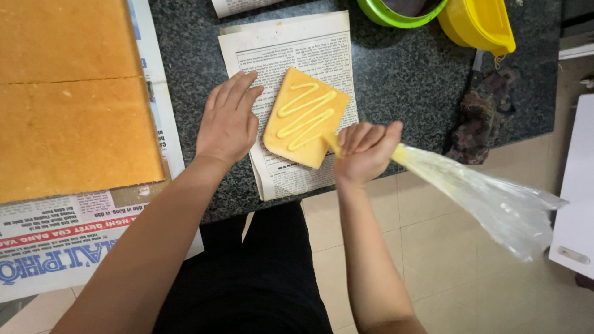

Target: The person picks up a square piece of yellow cake, pipes a zigzag pattern of yellow frosting from a piping bag onto it, and rolls the cake piece tightly inside a sheet of printed paper.

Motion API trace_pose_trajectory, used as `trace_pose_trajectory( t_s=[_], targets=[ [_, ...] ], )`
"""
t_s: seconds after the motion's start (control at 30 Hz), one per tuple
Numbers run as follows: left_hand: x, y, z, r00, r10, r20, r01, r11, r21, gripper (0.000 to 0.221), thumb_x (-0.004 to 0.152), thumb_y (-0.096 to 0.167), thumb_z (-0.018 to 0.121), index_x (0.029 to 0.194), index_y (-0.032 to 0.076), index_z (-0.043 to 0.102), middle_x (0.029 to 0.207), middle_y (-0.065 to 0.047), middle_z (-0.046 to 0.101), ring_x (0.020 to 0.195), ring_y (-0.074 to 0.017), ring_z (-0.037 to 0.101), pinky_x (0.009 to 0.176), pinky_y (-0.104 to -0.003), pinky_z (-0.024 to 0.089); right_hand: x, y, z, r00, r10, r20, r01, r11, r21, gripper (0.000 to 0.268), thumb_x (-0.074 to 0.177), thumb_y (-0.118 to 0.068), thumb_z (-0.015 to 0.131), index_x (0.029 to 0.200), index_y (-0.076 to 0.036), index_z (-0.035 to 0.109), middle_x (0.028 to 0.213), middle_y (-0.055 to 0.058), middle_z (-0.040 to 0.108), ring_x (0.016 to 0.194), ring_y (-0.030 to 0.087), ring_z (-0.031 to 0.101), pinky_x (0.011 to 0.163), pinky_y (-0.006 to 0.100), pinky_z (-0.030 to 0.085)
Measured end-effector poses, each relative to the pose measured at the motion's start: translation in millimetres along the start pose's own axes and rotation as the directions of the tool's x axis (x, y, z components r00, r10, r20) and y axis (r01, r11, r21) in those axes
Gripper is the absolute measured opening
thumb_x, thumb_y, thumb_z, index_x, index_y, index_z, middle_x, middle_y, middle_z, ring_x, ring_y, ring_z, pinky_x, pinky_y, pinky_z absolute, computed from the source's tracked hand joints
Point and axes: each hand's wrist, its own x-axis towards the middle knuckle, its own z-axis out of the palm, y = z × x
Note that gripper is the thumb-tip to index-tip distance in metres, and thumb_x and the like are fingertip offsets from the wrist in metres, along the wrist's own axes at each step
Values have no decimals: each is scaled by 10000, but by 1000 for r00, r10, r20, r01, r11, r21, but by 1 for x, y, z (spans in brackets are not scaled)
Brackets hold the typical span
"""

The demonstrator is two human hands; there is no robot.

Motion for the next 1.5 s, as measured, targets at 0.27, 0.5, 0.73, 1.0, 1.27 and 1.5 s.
trace_pose_trajectory(
  t_s=[0.27, 0.5, 0.73, 1.0, 1.27, 1.5],
  targets=[
    [0, 1, -1, 1000, -15, 4, 15, 1000, -10, 460, 940, 95, 532, 1398, 85, 581, 1576, -77, 453, 1504, -235, 353, 1264, -440, 247, -35, -3, -5, 987, 152, 53, -152, 988, 1, 650, 1145, -437, 267, 552, -174, 268, 463, 5, 279, 418, 154, 222, 474, 310, 291],
    [0, 1, -1, 1000, -10, 10, 10, 1000, 14, 455, 949, 96, 529, 1400, 83, 580, 1576, -83, 449, 1505, -238, 353, 1266, -440, 240, -26, -9, -10, 993, 107, -54, -107, 994, 0, 641, 1144, -420, 291, 554, -171, 270, 463, 10, 265, 419, 148, 221, 477, 314, 307],
    [2, 3, -1, 1000, -16, 23, 16, 1000, 15, 467, 939, 93, 524, 1403, 75, 574, 1572, -90, 443, 1503, -239, 342, 1269, -440, 227, 17, -19, -11, 996, -15, -93, 4, 992, -124, 615, 1136, -427, 334, 582, -161, 311, 478, -16, 320, 386, 113, 327, 433, 322, 366],
    [1, 3, -3, 1000, -10, 11, 10, 1000, 23, 459, 940, 82, 527, 1396, 79, 580, 1570, -84, 449, 1502, -238, 357, 1271, -440, 237, 68, 2, -4, 997, 83, 5, -83, 996, 27, 616, 1133, -444, 360, 589, -168, 277, 478, -7, 290, 403, 127, 236, 453, 317, 314],
    [2, 2, -1, 1000, -14, 7, 14, 1000, 11, 455, 941, 90, 531, 1393, 79, 583, 1564, -82, 450, 1496, -236, 354, 1266, -437, 237, 78, 8, -7, 998, 56, -21, -58, 995, -75, 591, 1125, -439, 393, 604, -175, 305, 495, -5, 299, 419, 132, 230, 454, 324, 310],
    [2, 2, -2, 999, -32, 31, 32, 999, 1, 476, 936, 99, 518, 1408, 86, 571, 1574, -77, 439, 1503, -233, 337, 1264, -437, 230, 68, -12, -4, 994, -101, -30, 97, 989, -109, 598, 1146, -436, 374, 622, -150, 341, 536, -3, 332, 456, 133, 282, 517, 334, 330]
  ],
)
